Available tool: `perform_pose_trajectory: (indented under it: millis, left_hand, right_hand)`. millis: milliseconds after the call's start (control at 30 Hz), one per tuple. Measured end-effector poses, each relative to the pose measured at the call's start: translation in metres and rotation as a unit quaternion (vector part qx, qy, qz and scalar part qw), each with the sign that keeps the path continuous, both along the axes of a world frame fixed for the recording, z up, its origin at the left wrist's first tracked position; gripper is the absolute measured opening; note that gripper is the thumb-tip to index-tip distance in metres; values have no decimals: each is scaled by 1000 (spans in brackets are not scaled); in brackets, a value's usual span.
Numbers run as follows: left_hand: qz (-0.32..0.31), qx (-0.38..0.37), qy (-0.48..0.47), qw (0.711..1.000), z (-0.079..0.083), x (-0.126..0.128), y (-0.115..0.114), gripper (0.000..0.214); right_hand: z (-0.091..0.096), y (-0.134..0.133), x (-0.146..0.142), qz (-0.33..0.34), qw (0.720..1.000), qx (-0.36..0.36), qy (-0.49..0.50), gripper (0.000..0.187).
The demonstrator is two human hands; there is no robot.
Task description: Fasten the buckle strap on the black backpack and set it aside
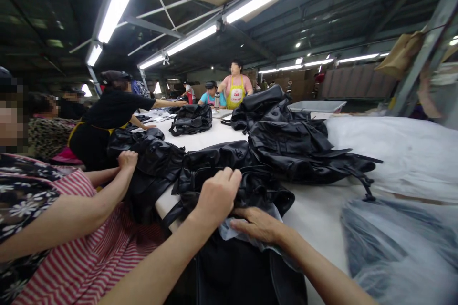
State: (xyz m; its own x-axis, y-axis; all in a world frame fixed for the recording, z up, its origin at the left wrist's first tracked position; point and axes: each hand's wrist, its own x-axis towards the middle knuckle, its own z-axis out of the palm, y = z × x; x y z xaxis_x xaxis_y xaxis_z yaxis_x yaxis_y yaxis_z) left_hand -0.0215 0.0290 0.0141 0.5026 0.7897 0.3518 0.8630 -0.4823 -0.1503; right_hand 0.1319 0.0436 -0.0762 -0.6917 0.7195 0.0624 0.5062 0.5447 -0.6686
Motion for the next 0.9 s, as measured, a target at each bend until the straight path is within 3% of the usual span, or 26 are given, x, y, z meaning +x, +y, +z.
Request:
perform_pose_trajectory:
  millis: [100, 200, 267, 367, 467, 567, 667, 800, 833, 900]
  left_hand:
    - [-59, -110, 21, 992, -25, 7, -28, 23]
    - [-20, -207, 1, 978, -55, 3, -43, 26]
    - [7, -240, -38, 970, -67, -3, -43, 36]
    - [24, -252, -111, 961, -66, -5, -33, 50]
    - [3, -241, -161, 957, -54, 5, -17, 39]
    - [-14, -269, -121, 956, -52, 21, -3, 37]
    - [-9, -293, -77, 953, -61, 34, 5, 41]
    - [6, -318, -73, 945, -69, 37, 11, 54]
    - [10, -322, -71, 944, -70, 35, 13, 53]
    - [29, -327, -63, 942, -75, 30, 15, 48]
  right_hand:
    - [-27, 2, -2, -78, 992, 80, -54, 47]
    - [-46, 1, -4, -118, 981, 141, -68, 57]
    - [-48, 0, -2, -112, 979, 156, -64, 64]
    - [-41, -2, 2, -72, 984, 155, -52, 59]
    - [-37, -5, 4, -35, 989, 144, -18, 57]
    - [-40, -6, 1, -11, 993, 114, 2, 59]
    - [-42, -7, -2, -20, 994, 105, 14, 64]
    - [-26, -6, 6, 11, 996, 84, 35, 68]
    - [-19, -5, 12, 9, 997, 78, 22, 62]
    - [-3, -3, 27, -22, 997, 78, -8, 30]
